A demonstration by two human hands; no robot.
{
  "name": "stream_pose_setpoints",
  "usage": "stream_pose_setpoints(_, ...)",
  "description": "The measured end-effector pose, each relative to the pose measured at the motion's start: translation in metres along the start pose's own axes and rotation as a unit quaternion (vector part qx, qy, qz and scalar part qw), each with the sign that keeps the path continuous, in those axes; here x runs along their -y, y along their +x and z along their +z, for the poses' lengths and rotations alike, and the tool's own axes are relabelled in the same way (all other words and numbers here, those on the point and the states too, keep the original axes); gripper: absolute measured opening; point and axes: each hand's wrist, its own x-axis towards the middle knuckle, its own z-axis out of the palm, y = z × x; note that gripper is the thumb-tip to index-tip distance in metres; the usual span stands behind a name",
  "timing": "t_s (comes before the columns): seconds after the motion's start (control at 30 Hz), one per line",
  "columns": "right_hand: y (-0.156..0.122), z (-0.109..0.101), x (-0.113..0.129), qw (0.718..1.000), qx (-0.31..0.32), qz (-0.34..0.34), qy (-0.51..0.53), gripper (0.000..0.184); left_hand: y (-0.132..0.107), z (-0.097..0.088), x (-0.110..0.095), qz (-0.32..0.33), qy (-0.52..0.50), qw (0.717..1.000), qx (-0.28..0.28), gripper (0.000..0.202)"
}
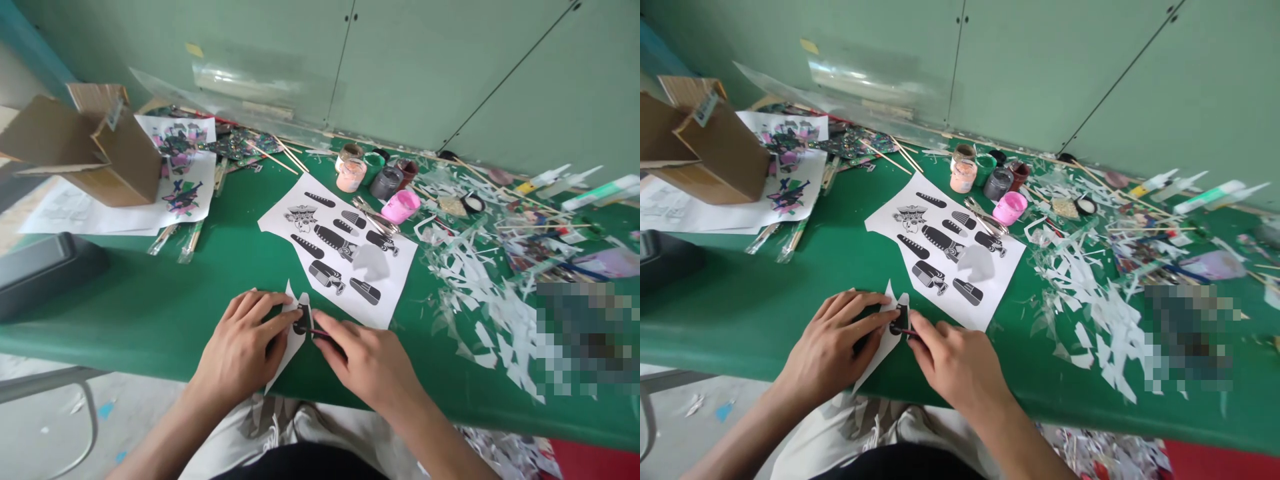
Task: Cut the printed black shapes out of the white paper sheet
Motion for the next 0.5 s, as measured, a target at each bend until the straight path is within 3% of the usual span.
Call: stream_pose_setpoints(0.5,-0.0072,0.0053,0.0019,1.000,0.019,-0.023,-0.001,0.032,-0.0002,-0.0011,-0.0019,-0.008,0.025,1.000,-0.002,0.030)
